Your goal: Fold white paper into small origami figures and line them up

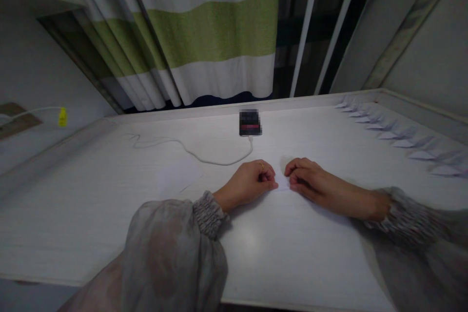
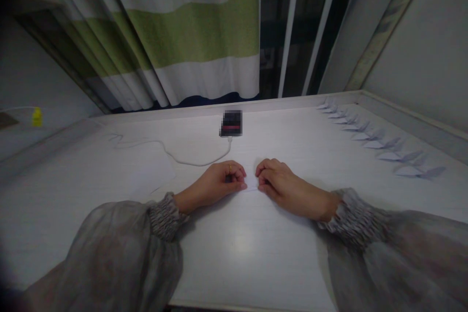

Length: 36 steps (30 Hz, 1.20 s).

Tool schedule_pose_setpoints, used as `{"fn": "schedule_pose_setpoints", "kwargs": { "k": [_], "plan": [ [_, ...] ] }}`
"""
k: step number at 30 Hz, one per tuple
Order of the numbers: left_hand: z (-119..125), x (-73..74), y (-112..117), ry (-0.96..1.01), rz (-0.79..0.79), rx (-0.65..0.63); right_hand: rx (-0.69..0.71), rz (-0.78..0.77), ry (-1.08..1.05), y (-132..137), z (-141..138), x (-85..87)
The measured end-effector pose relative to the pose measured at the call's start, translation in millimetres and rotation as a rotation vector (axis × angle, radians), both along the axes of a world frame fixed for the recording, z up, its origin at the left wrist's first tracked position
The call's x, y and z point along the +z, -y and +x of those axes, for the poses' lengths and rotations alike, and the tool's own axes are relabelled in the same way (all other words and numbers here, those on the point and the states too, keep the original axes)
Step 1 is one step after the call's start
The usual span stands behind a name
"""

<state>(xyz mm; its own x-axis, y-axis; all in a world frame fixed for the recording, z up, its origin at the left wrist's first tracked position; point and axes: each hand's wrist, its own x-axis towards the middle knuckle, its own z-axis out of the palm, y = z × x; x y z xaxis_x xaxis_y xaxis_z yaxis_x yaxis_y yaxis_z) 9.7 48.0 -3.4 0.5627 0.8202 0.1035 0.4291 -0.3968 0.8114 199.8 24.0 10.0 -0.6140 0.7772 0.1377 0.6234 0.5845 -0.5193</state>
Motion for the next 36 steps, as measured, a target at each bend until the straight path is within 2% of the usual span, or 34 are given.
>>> {"fn": "schedule_pose_setpoints", "kwargs": {
  "k": [13,18,23,29,36],
  "plan": [
    [0,-1.4,0,-0.025,0.016,0.005,-0.042,0.051,0.045,-2,-4,-6.2],
    [-1,-4.4,0,-0.003,0.020,0.004,-0.065,-0.014,0.038,-6,-3,-7.6],
    [-2,-8.9,-1,0.040,-0.015,-0.011,-0.018,-0.111,0.001,-8,-2,-3.3],
    [-1,-7.2,0,0.038,-0.010,-0.022,-0.214,-0.086,0.150,-7,-15,-2.0],
    [-1,-5.3,2,0.060,-0.040,-0.023,-0.263,-0.114,0.218,-6,-20,2.0]
  ]
}}
